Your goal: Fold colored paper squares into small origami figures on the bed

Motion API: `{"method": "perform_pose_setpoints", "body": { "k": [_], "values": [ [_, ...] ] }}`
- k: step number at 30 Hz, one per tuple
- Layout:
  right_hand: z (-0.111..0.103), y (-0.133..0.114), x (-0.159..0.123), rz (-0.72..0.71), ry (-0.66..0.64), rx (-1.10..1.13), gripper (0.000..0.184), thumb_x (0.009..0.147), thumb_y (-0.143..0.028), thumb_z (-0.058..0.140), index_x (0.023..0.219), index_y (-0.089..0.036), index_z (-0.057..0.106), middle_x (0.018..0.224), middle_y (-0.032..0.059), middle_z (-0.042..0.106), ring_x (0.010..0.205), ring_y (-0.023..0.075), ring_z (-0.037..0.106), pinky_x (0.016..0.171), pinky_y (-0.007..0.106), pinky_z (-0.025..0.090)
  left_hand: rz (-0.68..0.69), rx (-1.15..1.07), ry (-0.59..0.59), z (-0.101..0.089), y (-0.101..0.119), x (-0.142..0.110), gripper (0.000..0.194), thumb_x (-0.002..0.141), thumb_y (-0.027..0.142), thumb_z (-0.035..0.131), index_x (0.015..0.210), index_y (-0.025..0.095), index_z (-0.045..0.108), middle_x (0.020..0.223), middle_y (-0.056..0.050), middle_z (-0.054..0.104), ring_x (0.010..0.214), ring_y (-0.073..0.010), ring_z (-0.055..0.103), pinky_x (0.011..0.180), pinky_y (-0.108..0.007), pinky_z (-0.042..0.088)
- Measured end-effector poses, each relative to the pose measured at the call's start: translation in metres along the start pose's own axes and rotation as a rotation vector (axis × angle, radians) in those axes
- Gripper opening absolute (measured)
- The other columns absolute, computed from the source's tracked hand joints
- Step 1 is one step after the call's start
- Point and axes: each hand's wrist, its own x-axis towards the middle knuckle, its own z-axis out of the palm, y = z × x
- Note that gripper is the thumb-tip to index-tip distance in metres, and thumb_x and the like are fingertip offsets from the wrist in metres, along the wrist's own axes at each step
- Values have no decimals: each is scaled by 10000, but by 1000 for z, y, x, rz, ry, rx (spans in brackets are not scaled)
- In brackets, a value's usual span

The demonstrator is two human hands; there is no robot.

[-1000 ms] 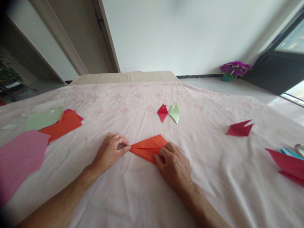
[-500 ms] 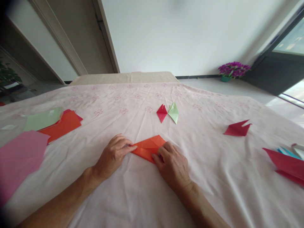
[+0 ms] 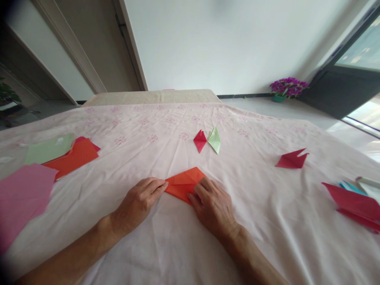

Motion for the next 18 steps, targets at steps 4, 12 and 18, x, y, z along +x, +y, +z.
{"method": "perform_pose_setpoints", "body": {
  "k": [4,12,18],
  "values": [
    [-1,1,-2,-95,31,-42,268,935,-285,493,687,-200,551,767,21,541,689,142,473,644,283,317,-18,41,-77,-5,4,0,357,867,46,523,1214,109,576,1084,-105,660,968,-235,590,855,-381,503],
    [1,4,6,172,-45,93,235,930,-304,471,718,-213,511,830,10,554,760,140,536,631,248,365,-26,104,-161,-11,8,2,392,869,22,471,1234,142,552,1093,-106,662,959,-227,611,823,-367,482],
    [0,1,8,180,-74,53,220,887,-265,516,681,-209,464,811,-1,541,760,141,520,639,255,352,-68,155,-189,-10,17,0,443,894,74,476,1333,133,477,1139,-115,642,979,-239,605,834,-380,484]
  ]
}}
